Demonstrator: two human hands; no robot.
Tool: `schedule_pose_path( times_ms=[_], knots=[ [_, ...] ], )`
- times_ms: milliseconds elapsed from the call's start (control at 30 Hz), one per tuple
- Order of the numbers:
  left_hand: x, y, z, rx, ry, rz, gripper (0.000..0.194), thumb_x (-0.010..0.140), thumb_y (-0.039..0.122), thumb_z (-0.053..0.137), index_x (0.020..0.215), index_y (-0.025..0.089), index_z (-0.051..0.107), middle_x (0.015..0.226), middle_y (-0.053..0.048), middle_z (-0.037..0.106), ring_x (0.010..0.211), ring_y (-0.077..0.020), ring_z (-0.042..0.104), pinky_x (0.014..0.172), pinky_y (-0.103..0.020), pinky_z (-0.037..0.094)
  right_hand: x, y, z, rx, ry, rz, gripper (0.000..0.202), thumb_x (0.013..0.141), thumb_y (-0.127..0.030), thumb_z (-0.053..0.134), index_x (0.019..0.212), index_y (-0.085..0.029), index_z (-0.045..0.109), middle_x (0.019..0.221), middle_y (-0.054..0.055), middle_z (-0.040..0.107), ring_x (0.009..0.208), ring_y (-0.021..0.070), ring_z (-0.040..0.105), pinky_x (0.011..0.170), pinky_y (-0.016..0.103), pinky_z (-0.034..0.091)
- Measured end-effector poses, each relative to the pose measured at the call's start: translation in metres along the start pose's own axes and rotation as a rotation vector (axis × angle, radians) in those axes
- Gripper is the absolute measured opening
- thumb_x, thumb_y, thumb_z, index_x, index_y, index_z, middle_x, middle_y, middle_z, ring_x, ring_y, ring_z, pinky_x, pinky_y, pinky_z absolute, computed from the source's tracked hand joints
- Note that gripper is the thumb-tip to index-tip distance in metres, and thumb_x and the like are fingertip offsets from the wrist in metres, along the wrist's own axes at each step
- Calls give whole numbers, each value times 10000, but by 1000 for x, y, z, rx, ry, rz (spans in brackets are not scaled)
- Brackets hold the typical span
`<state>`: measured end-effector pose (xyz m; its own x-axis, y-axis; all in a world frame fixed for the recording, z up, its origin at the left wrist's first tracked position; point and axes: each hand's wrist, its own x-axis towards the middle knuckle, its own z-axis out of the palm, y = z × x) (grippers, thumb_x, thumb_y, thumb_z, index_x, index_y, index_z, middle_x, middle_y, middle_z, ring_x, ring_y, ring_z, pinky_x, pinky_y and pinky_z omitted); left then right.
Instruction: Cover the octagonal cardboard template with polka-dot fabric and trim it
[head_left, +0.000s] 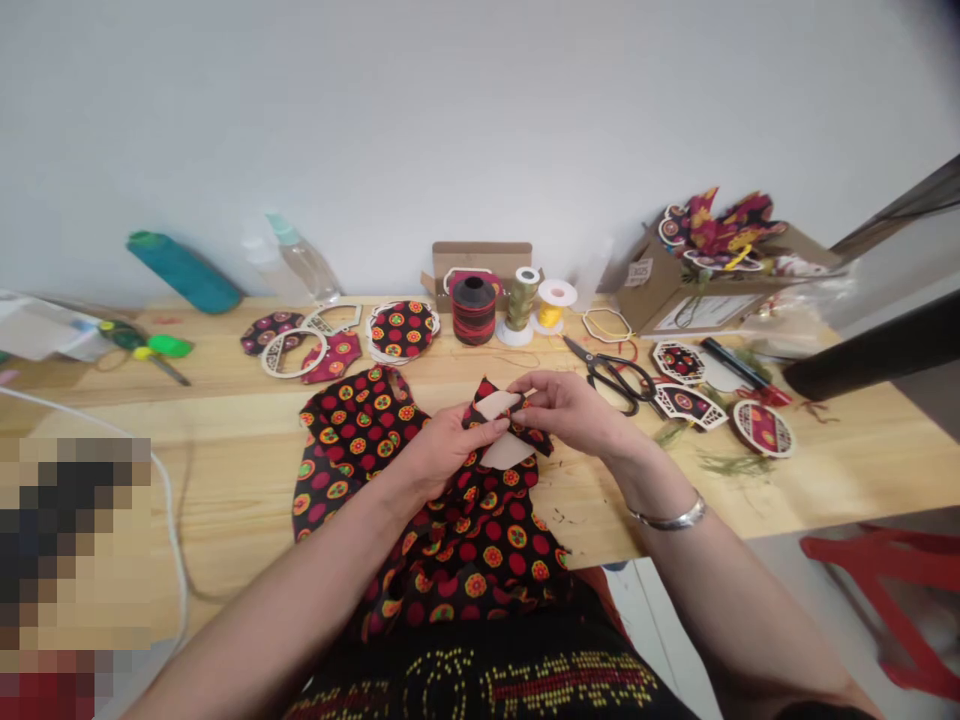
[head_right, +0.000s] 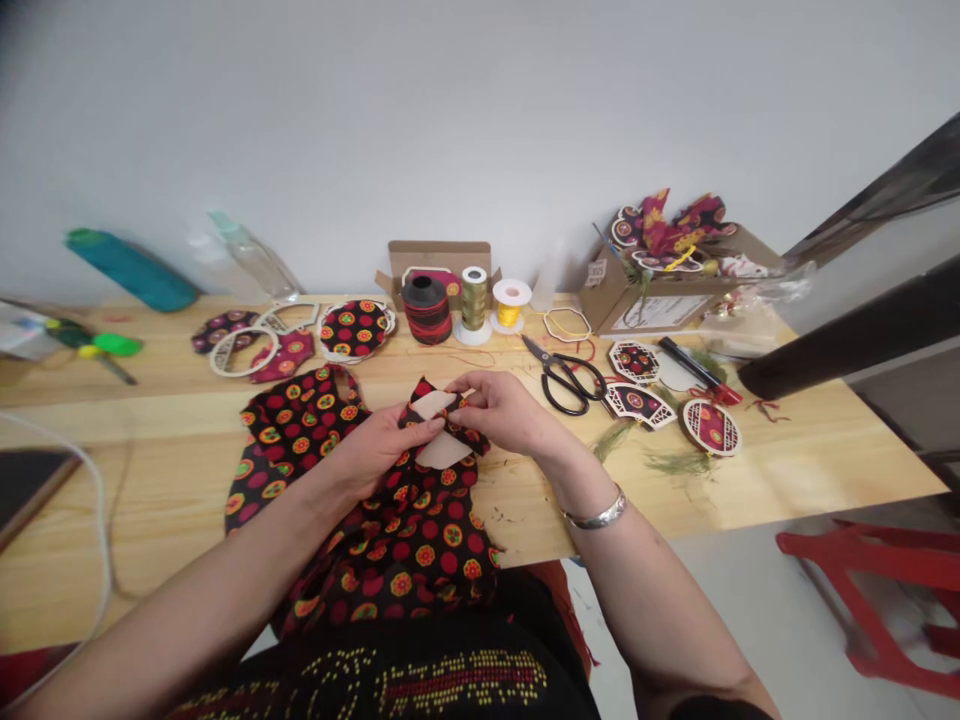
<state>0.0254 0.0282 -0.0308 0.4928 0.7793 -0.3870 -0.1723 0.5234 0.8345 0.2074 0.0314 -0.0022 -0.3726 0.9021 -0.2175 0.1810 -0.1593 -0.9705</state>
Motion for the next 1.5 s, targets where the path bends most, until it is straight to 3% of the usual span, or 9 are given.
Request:
schedule_pose_path(
  times_ms=[233, 467, 800, 967, 1067, 1167, 1267, 1367, 1500],
  knots=[
    [-2, 8, 0, 37, -2, 52, 295, 703, 312, 772, 954, 165, 717, 902, -29, 750, 810, -168, 662, 829, -303, 463, -2, -13, -1, -117, 23, -52, 213, 756, -197, 607, 962, -150, 582, 536, -60, 559, 436, 73, 450, 401, 195, 273],
    [-2, 19, 2, 20, -24, 57, 233, 698, 285, 779, 892, 167, 726, 834, -13, 747, 779, -144, 654, 791, -261, 471, 1, -22, -1, -133, 35, -96, 185, 765, -159, 594, 949, -141, 590, 511, -70, 536, 413, 65, 432, 393, 194, 274],
    [-2, 14, 5, -44, 18, 23, 272, 644, 282, 814, 879, 170, 733, 822, -12, 755, 769, -145, 664, 783, -257, 485, 9, -13, -1, -168, 21, -85, 163, 762, -144, 589, 924, -142, 611, 594, -35, 605, 493, 89, 522, 444, 198, 352],
    [-1, 10, 2, -25, 46, 28, 311, 633, 303, 819, 894, 159, 729, 850, -35, 759, 794, -176, 675, 815, -297, 488, 7, -8, 2, -316, 132, -39, 210, 788, -181, 593, 994, -140, 594, 594, -30, 608, 485, 98, 525, 439, 207, 354],
    [-1, 11, 0, -20, 49, 31, 327, 660, 314, 804, 938, 160, 725, 919, -49, 761, 838, -191, 683, 838, -303, 487, -4, -7, 4, -469, 249, -87, 364, 786, -306, 654, 1104, -152, 568, 830, 45, 693, 639, 137, 618, 556, 247, 452],
    [0, 10, -1, -39, 45, 8, 337, 680, 314, 794, 970, 160, 719, 906, -50, 765, 826, -187, 688, 830, -299, 495, -15, -6, 10, -729, 296, -162, 524, 751, -405, 697, 1198, -184, 534, 1066, 87, 679, 770, 182, 650, 656, 294, 480],
    [2, 8, -3, -59, 62, -3, 332, 672, 306, 803, 956, 157, 717, 885, -43, 767, 805, -174, 689, 819, -285, 503, -18, -5, 17, -955, 309, -198, 341, 820, -304, 606, 1137, -178, 580, 1069, 91, 688, 849, 216, 656, 710, 308, 466],
    [2, 6, -5, -42, 110, -15, 316, 657, 300, 812, 922, 156, 719, 900, -43, 767, 809, -177, 690, 822, -288, 508, -15, -5, 14, -1023, 390, -113, 240, 880, -182, 461, 1059, -182, 620, 955, 74, 720, 824, 208, 666, 690, 286, 449],
    [0, 7, -6, -41, 119, -35, 339, 631, 304, 825, 909, 151, 708, 838, -49, 768, 764, -186, 694, 800, -304, 516, -13, -2, -14, -1154, 608, 116, 297, 921, -217, 419, 1160, -142, 578, 984, 119, 712, 857, 241, 664, 707, 304, 445]
  ],
)
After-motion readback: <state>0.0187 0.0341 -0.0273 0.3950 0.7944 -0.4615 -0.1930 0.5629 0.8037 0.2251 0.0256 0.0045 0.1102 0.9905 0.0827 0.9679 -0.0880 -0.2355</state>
